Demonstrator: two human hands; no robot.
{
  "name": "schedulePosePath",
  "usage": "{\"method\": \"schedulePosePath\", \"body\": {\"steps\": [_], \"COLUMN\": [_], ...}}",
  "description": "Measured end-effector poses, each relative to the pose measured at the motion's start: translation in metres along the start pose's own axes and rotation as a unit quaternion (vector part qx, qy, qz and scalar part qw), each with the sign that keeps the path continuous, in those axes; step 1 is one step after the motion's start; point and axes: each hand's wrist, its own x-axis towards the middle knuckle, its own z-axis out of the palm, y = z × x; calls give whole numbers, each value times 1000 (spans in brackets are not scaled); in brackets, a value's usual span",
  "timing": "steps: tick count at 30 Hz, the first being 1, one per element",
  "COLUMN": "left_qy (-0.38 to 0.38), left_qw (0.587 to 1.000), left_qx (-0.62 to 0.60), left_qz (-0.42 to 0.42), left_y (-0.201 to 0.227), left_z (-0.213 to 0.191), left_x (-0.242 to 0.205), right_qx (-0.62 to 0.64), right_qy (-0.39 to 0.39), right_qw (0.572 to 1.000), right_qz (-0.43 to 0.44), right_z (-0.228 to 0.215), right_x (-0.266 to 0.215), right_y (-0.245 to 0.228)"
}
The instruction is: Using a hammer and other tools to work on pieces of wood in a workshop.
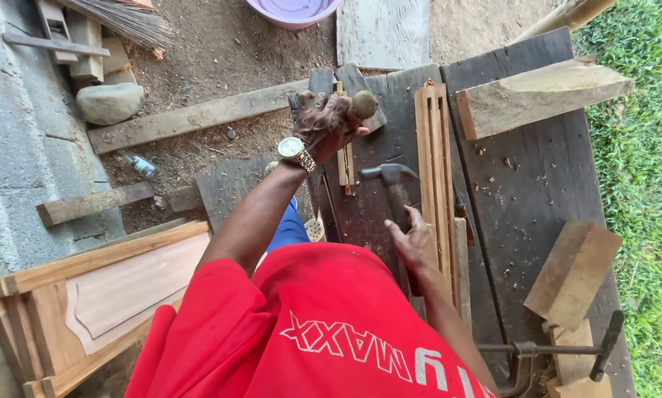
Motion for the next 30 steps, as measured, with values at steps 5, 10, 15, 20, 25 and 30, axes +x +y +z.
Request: {"method": "schedulePosePath", "body": {"steps": [5, 10, 15, 20, 25, 30], "left_qy": [11, 12, 46, -46, 29, 16], "left_qw": [1000, 997, 950, 896, 905, 992], "left_qx": [4, -73, -294, -422, -398, -103], "left_qz": [-1, -17, -93, -133, -149, -67], "left_y": [7, 7, -12, -6, 15, 17], "left_z": [-3, 19, 59, 58, 39, -15], "left_x": [5, 11, 2, 9, 20, 30], "right_qx": [-51, -40, -19, 41, 163, 205], "right_qy": [-54, -32, -42, -6, -31, 6], "right_qw": [997, 998, 995, 995, 975, 967], "right_qz": [38, -27, 92, 87, 148, 150], "right_z": [17, 41, 50, 65, 74, 94], "right_x": [-8, -5, -5, 18, 45, 68], "right_y": [-14, 6, -9, 4, -25, -46]}}
